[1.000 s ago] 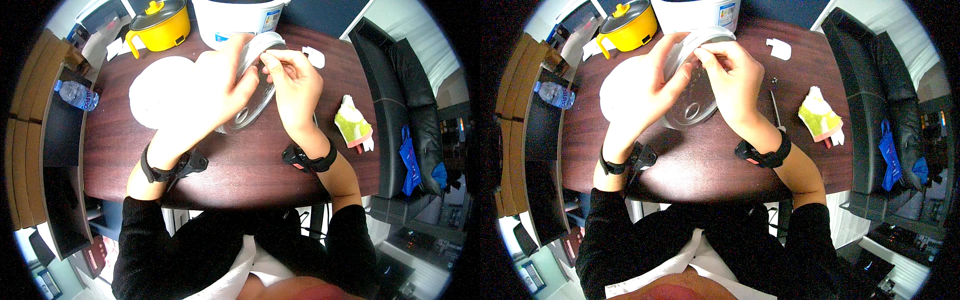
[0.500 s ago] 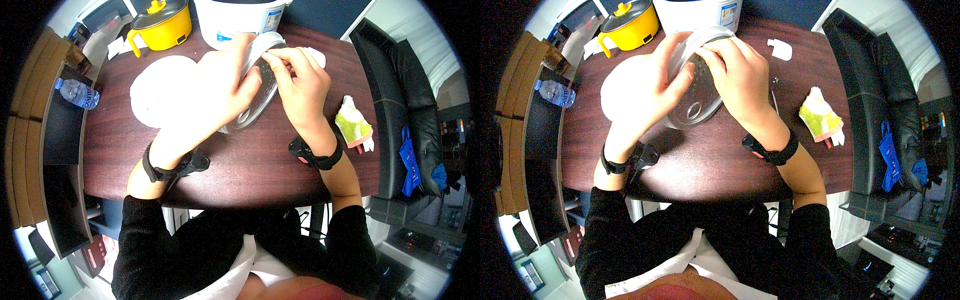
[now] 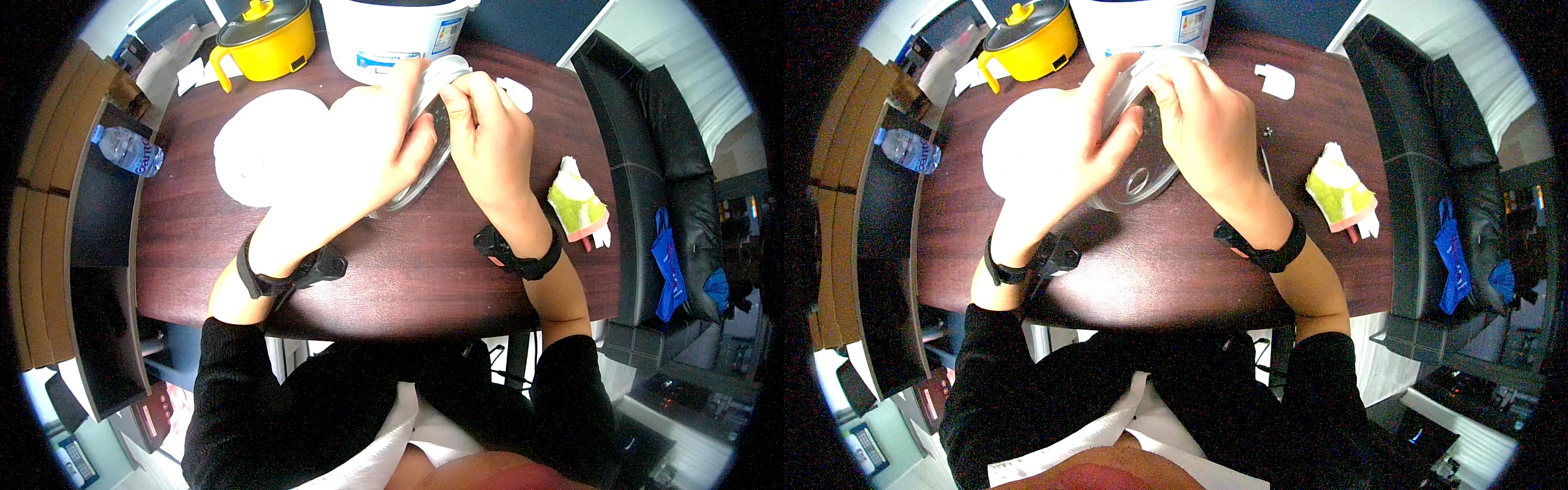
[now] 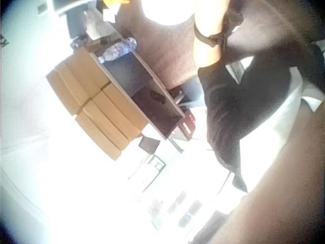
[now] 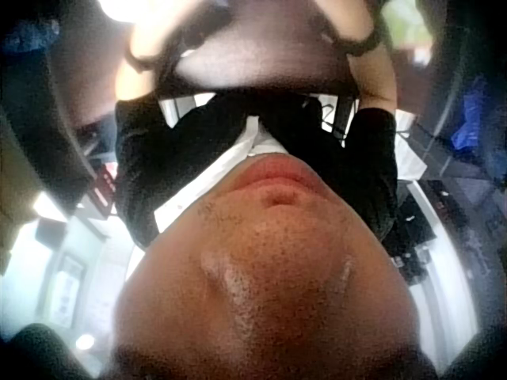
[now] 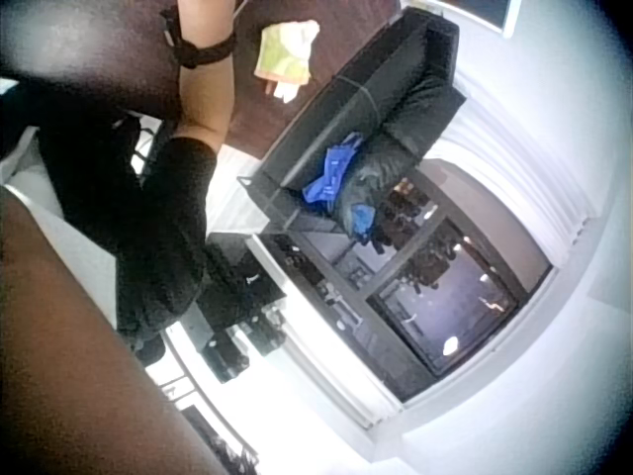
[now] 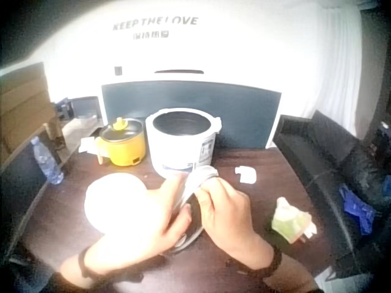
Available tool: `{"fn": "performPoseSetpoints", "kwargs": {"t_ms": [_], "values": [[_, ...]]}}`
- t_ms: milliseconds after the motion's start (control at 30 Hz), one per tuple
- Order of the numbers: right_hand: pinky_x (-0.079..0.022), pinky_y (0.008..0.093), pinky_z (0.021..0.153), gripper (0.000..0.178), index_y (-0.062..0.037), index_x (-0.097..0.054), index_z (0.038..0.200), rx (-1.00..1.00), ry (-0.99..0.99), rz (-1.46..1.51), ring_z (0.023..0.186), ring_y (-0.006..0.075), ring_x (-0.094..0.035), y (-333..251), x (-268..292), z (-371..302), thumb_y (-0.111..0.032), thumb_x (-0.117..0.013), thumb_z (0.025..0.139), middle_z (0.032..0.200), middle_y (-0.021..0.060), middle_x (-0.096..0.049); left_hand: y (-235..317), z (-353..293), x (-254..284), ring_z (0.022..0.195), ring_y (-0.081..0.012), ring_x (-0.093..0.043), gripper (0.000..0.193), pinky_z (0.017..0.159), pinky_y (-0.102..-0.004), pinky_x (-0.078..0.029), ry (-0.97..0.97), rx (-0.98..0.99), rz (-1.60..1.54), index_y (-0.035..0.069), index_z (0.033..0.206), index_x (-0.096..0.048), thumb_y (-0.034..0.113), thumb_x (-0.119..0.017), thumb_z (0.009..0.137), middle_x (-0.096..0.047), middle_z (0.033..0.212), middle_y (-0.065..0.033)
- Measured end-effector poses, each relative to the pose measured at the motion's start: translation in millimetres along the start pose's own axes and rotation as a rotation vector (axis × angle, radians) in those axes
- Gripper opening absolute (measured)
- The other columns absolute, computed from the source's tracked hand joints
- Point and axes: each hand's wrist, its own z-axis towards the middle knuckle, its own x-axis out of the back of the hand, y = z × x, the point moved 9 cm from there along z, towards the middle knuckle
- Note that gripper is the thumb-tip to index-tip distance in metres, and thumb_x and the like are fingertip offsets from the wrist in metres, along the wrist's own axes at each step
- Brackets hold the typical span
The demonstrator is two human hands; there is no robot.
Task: The person disassembles a white plastic lid, wipes a perforated metal tray with a cloth, and then reassembles the lid by inserting small fasteners into the tray's rim. The person handles the lid, tray, cloth, and fasteners on a wooden table.
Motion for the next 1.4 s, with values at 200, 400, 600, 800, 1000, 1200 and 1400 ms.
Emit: {"fn": "performPoseSetpoints", "kwargs": {"t_ms": [200, 400, 600, 800, 1000, 1200, 1400], "values": [[-0.041, 0.0295, 0.050, 0.019, -0.0023, -0.055, 0.081, -0.092, 0.012, 0.074, 0.052, 0.0186, -0.053, 4, 0, -3, -0.017, -0.056, 0.094, 0.060, 0.0091, -0.054, 2, -2, 0, 0.068, -0.0374, -0.062, 0.034, 0.062, -0.0449, -0.050, 0.053, -0.048, -0.044, -0.003, 0.112, -0.048, 0.012, -0.056, 0.083, -0.061, 0.072, -0.0225], [-0.049, 0.0429, 0.058, 0.014, -0.0031, -0.057, 0.090, -0.117, -0.048, 0.065, 0.069, 0.0387, -0.062, 9, -1, -1, -0.017, -0.055, 0.091, 0.076, 0.0197, -0.062, 1, 1, -1, 0.070, -0.0390, -0.062, 0.035, 0.064, -0.0455, -0.050, 0.008, -0.024, -0.080, -0.004, 0.113, -0.048, 0.012, -0.056, 0.082, -0.061, 0.075, -0.0236], [-0.049, 0.0416, 0.055, 0.008, -0.0051, -0.057, 0.084, -0.051, -0.136, 0.061, 0.065, 0.0364, -0.062, 2, 0, 4, -0.013, -0.057, 0.087, 0.074, 0.0175, -0.062, -9, -2, 1, 0.060, -0.0279, -0.060, 0.040, 0.057, -0.0380, -0.045, 0.101, 0.005, -0.099, 0.010, 0.121, -0.051, 0.019, -0.060, 0.084, -0.058, 0.065, -0.0131], [-0.049, 0.0422, 0.055, 0.010, -0.0056, -0.055, 0.081, 0.049, -0.189, -0.044, 0.064, 0.0358, -0.062, -7, 3, 7, -0.014, -0.059, 0.086, 0.073, 0.0158, -0.061, -2, -1, -1, 0.073, -0.0389, -0.062, 0.036, 0.068, -0.0458, -0.050, 0.019, -0.007, -0.086, -0.004, 0.114, -0.049, 0.013, -0.056, 0.083, -0.061, 0.078, -0.0242], [-0.050, 0.0428, 0.060, 0.012, -0.0061, -0.055, 0.090, 0.101, -0.239, -0.072, 0.072, 0.0359, -0.062, -6, 1, 8, -0.017, -0.059, 0.088, 0.082, 0.0166, -0.062, -3, 0, -2, 0.074, -0.0388, -0.062, 0.036, 0.068, -0.0459, -0.050, -0.002, -0.009, -0.115, -0.004, 0.114, -0.048, 0.013, -0.055, 0.083, -0.061, 0.078, -0.0243], [-0.050, 0.0435, 0.062, 0.012, -0.0068, -0.055, 0.094, 0.161, -0.262, -0.124, 0.076, 0.0364, -0.062, -13, 1, 8, -0.016, -0.058, 0.088, 0.087, 0.0170, -0.062, -9, -3, -3, 0.065, -0.0299, -0.060, 0.041, 0.060, -0.0392, -0.045, 0.062, -0.015, -0.098, 0.009, 0.123, -0.049, 0.020, -0.059, 0.085, -0.058, 0.069, -0.0148], [-0.050, 0.0439, 0.061, 0.012, -0.0056, -0.056, 0.092, 0.062, -0.240, -0.069, 0.074, 0.0376, -0.062, -7, 3, 7, -0.017, -0.058, 0.088, 0.082, 0.0177, -0.062, -1, -2, -1, 0.057, -0.0282, -0.059, 0.040, 0.054, -0.0386, -0.043, 0.045, -0.034, -0.018, 0.010, 0.122, -0.050, 0.020, -0.060, 0.084, -0.056, 0.061, -0.0126]]}}
